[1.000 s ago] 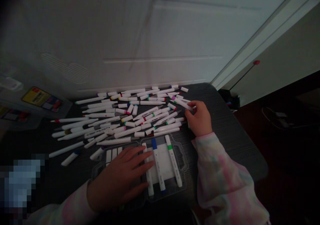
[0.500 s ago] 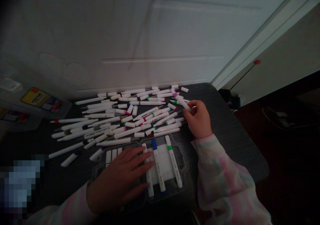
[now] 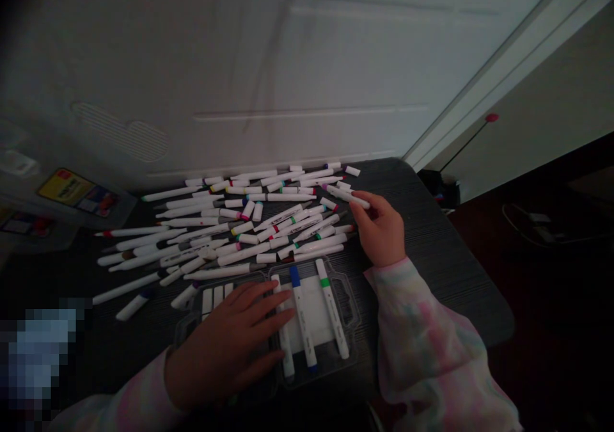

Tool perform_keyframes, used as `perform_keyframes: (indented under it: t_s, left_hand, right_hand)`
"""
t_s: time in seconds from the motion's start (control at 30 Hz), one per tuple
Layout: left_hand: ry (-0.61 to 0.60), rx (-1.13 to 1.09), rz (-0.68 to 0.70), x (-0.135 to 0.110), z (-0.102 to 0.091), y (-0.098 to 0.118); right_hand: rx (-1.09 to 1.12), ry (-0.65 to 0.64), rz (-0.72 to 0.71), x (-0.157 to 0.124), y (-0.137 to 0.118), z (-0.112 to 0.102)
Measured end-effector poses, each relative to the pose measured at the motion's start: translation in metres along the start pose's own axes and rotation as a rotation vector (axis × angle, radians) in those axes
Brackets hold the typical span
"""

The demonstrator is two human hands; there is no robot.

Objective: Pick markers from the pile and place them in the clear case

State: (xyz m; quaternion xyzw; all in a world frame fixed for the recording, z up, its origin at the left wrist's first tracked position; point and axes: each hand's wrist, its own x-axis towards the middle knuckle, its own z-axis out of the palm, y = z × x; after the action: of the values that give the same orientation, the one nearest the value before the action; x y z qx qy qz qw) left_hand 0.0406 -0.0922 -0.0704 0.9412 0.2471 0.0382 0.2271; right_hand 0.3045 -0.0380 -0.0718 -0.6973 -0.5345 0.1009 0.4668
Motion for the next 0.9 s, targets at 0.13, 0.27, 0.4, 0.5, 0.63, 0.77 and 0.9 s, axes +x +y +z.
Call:
perform_keyframes:
  t_s: [0.13,0.27,0.4,0.5,0.63,0.77,0.9]
  left_hand:
    - [-0.006,-0.01,-0.004,0.0004,-0.0006,-0.0003]
    - [-0.001,-0.003,0.003,0.0,0.0003,-0.0007]
    - [0.004,-0.002,0.005,-0.0005,0.0012,-0.001]
    - [-0.007,-0.008,0.0,-0.0005,0.0004,-0.0007]
    - [-0.005,-0.006,0.0,0.0008,-0.0009,-0.0002]
    - [0.003,-0.001,0.001,0.0012,-0.0013,0.0]
    - [-0.018,-0.005,0.0,-0.0001,-0.002,0.0005]
  right_hand:
    - [0.237,0.034,0.188,0.002,-0.0012,0.0015]
    - [0.428,0.007,0.282,0.003,-0.0012,0.0031]
    - [0.55,-0.029,0.327,0.0018,-0.001,0.0051]
    - [0.585,-0.084,0.345,0.0004,-0.0008,0.006]
    - [0.593,-0.147,0.31,-0.0013,-0.0007,0.006]
    - [0.531,-0.162,0.268,-0.0031,-0.0024,0.0049]
    - [0.486,-0.18,0.235,-0.0044,-0.0027,0.005]
